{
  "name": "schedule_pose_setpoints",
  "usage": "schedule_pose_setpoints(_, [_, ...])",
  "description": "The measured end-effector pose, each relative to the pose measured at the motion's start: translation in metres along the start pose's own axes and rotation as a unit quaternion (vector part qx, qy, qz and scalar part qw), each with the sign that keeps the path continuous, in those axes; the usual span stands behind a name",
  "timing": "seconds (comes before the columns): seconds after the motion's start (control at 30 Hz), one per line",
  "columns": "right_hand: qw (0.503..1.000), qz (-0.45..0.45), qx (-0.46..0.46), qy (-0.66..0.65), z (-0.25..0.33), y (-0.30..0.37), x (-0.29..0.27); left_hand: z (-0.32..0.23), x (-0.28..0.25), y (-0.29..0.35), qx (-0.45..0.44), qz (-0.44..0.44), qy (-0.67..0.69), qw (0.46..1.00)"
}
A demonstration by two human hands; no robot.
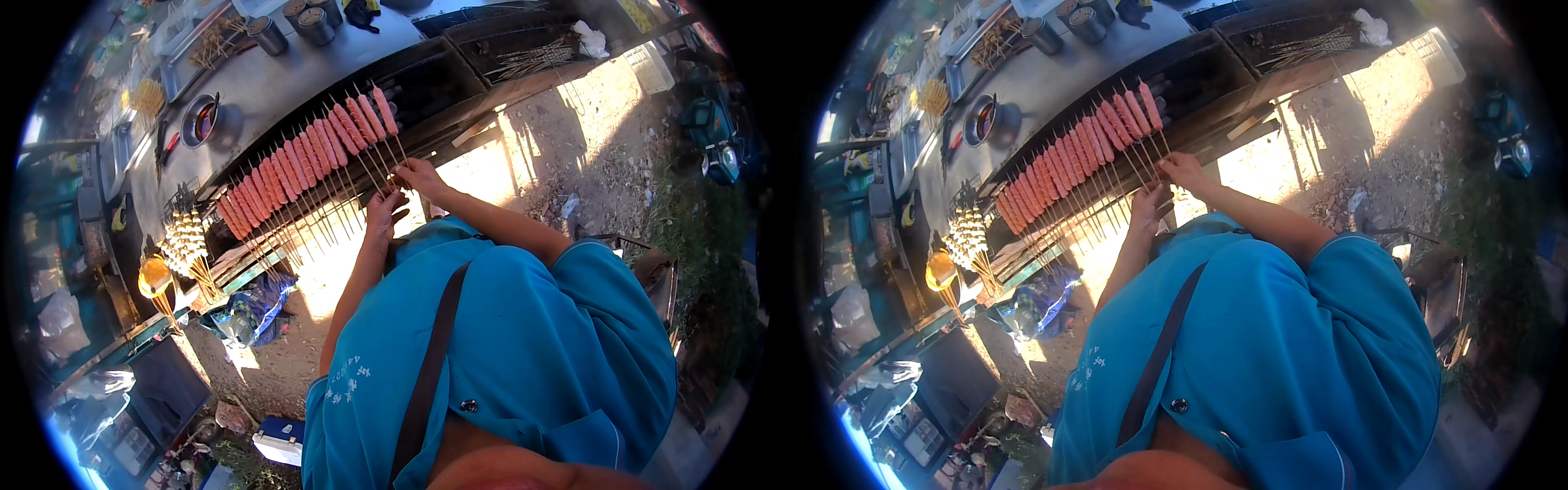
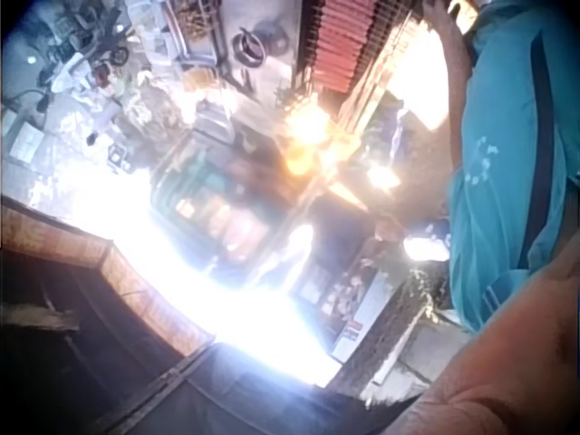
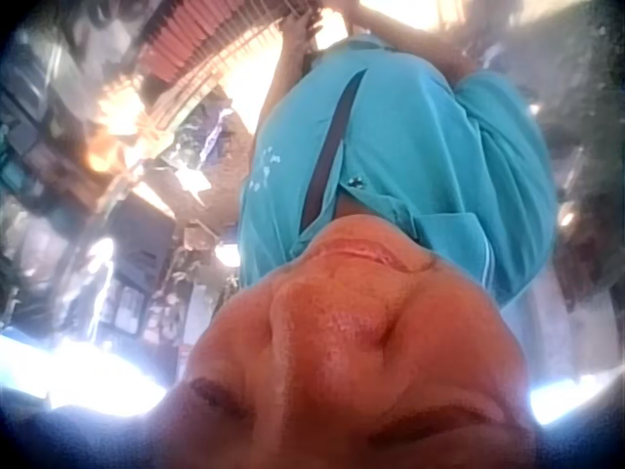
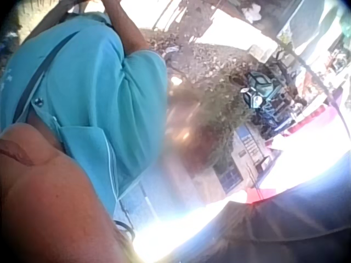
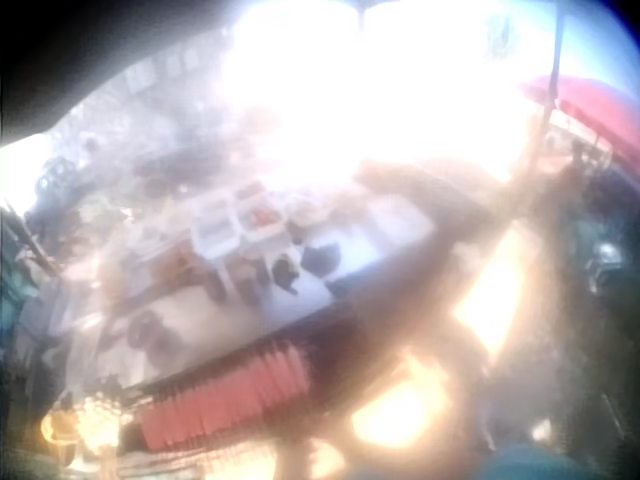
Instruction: The person retrieves skewers of fish balls and sausages from a cooler and places them on a charcoal grill. They arrange the skewers on the grill grate and use a brush to apply sauce to the cooking sausages.
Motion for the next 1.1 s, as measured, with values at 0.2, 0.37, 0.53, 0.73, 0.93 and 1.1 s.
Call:
schedule_pose_setpoints(0.2, [0.998,-0.042,-0.045,0.026,0.008,0.000,-0.013,0.002,-0.002,-0.001,-0.003,0.006,-0.008,1.000])
schedule_pose_setpoints(0.37, [0.996,-0.046,-0.064,0.049,0.014,0.003,-0.016,0.000,-0.001,0.001,-0.003,0.007,-0.011,1.000])
schedule_pose_setpoints(0.53, [0.990,-0.051,-0.105,0.076,0.022,0.003,-0.011,0.000,0.001,0.001,0.000,0.010,0.008,1.000])
schedule_pose_setpoints(0.73, [0.983,-0.060,-0.110,0.133,0.026,0.000,-0.006,-0.003,0.012,0.005,-0.007,0.026,0.015,1.000])
schedule_pose_setpoints(0.93, [0.987,-0.038,-0.070,0.137,0.029,0.010,-0.003,0.002,0.010,0.003,-0.007,0.021,0.013,1.000])
schedule_pose_setpoints(1.1, [0.995,-0.027,-0.027,0.094,0.021,0.017,-0.017,0.005,0.007,0.001,-0.006,0.021,0.011,1.000])
Point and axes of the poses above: each hand's wrist, its own y-axis away from the middle knuckle, its own x-axis out of the palm, z = x × y, the point moved 10 cm from there along -y, towards the middle knuckle, and after that the axes turned 12 degrees about x, right-handed, at the moved point
